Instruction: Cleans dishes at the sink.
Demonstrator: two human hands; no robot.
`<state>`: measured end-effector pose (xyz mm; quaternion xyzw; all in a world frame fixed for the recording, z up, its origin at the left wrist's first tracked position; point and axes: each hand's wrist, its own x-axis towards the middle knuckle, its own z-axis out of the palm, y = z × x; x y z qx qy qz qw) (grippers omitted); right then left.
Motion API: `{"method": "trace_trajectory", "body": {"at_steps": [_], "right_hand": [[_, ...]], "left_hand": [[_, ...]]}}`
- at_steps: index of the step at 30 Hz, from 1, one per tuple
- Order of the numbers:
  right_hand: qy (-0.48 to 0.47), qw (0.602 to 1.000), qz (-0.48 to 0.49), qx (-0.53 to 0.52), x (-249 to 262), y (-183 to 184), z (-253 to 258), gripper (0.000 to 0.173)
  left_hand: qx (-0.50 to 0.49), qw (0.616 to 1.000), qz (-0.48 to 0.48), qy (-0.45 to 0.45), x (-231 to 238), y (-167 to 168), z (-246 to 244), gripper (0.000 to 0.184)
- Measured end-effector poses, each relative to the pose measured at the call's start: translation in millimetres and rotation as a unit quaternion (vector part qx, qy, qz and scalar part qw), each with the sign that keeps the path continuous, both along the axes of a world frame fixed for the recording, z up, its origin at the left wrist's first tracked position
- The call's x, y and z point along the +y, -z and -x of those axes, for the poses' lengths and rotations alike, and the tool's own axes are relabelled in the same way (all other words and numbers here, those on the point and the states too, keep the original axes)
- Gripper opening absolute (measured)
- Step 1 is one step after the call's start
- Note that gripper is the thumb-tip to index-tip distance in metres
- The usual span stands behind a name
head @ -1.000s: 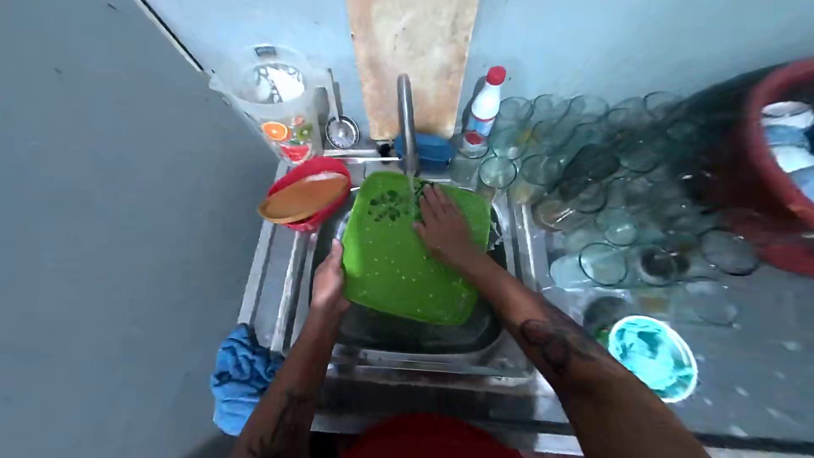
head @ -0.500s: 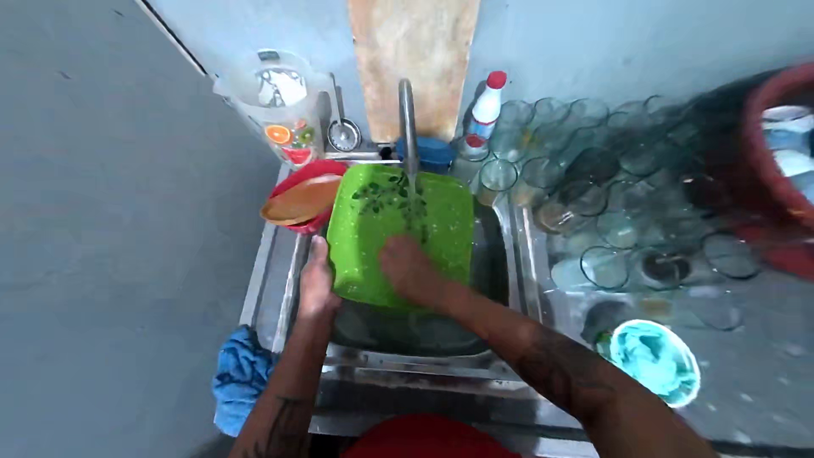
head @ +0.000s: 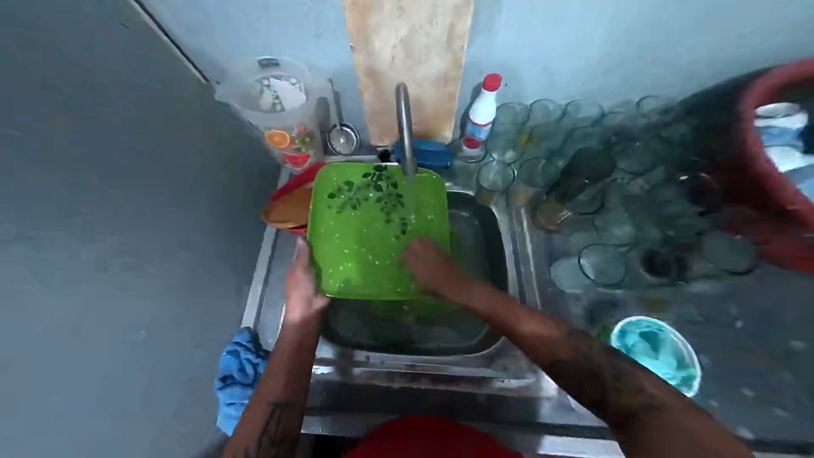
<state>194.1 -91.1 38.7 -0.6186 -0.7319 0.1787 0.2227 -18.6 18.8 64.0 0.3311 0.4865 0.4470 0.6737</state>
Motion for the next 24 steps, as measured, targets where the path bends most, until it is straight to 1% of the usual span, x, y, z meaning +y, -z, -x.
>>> {"method": "trace_trajectory", "body": {"at_steps": [1,3,4,5,6,7,9,10,11,12,13,14,16,17,18,19,20,21,23,24], "right_hand": [[0.048,0.999,-0.009,-0.009,7,3,-18,0.032],[0.139,0.988,-0.056,-0.034,28,11,-46,0.035],[0.164,0.983,-0.068,-0.035,37,9,-46,0.035],[0.171,0.982,-0.072,-0.032,44,5,-36,0.035],[0.155,0.984,-0.078,-0.028,47,1,-18,0.032],[0.114,0.99,-0.074,-0.03,44,-2,3,0.03],[-0.001,0.998,-0.048,-0.029,25,-7,33,0.025],[-0.037,0.998,-0.048,-0.026,14,-6,35,0.023],[-0.049,0.998,-0.022,-0.018,6,-8,27,0.024],[-0.033,0.999,-0.009,-0.022,2,-7,12,0.027],[0.007,0.999,-0.006,-0.034,2,-3,-7,0.029],[0.061,0.996,-0.035,-0.054,7,4,-25,0.032],[0.164,0.983,-0.029,-0.082,22,3,-47,0.041],[0.191,0.976,0.025,-0.098,30,-10,-49,0.047],[0.198,0.967,0.111,-0.116,40,-27,-43,0.054],[0.214,0.973,0.007,-0.087,49,-5,-32,0.051],[0.2,0.976,-0.059,-0.063,58,9,-17,0.047],[0.162,0.982,-0.081,-0.048,62,13,2,0.043],[0.037,0.998,-0.034,-0.033,49,5,34,0.038],[-0.027,0.999,0.001,-0.03,37,1,39,0.04]], "left_hand": [[0.001,1.0,-0.001,0.007,-2,0,0,0.047],[0.026,0.999,-0.005,0.031,-8,2,-5,0.048],[0.046,0.998,-0.009,0.049,-12,4,-9,0.05],[0.065,0.996,-0.008,0.066,-16,5,-15,0.05],[0.075,0.995,0.001,0.073,-19,5,-20,0.05],[0.078,0.994,0.016,0.07,-21,4,-25,0.051],[0.077,0.995,0.028,0.058,-19,5,-28,0.051],[0.074,0.996,0.022,0.054,-16,7,-24,0.05],[0.069,0.996,0.017,0.046,-13,8,-19,0.051],[0.064,0.997,0.009,0.041,-10,10,-14,0.051],[0.056,0.997,-0.003,0.043,-8,12,-8,0.051],[0.045,0.998,-0.013,0.052,-7,14,-5,0.05],[0.056,0.997,0.004,0.058,-13,11,-11,0.049],[0.081,0.994,0.021,0.066,-18,6,-19,0.049],[0.097,0.992,0.043,0.073,-23,3,-27,0.05],[0.102,0.99,0.06,0.081,-27,2,-34,0.05],[0.093,0.989,0.07,0.092,-30,3,-41,0.05],[0.078,0.99,0.068,0.1,-31,5,-46,0.05],[0.058,0.991,0.067,0.1,-29,10,-50,0.049],[0.054,0.992,0.069,0.089,-26,12,-49,0.049]]}}
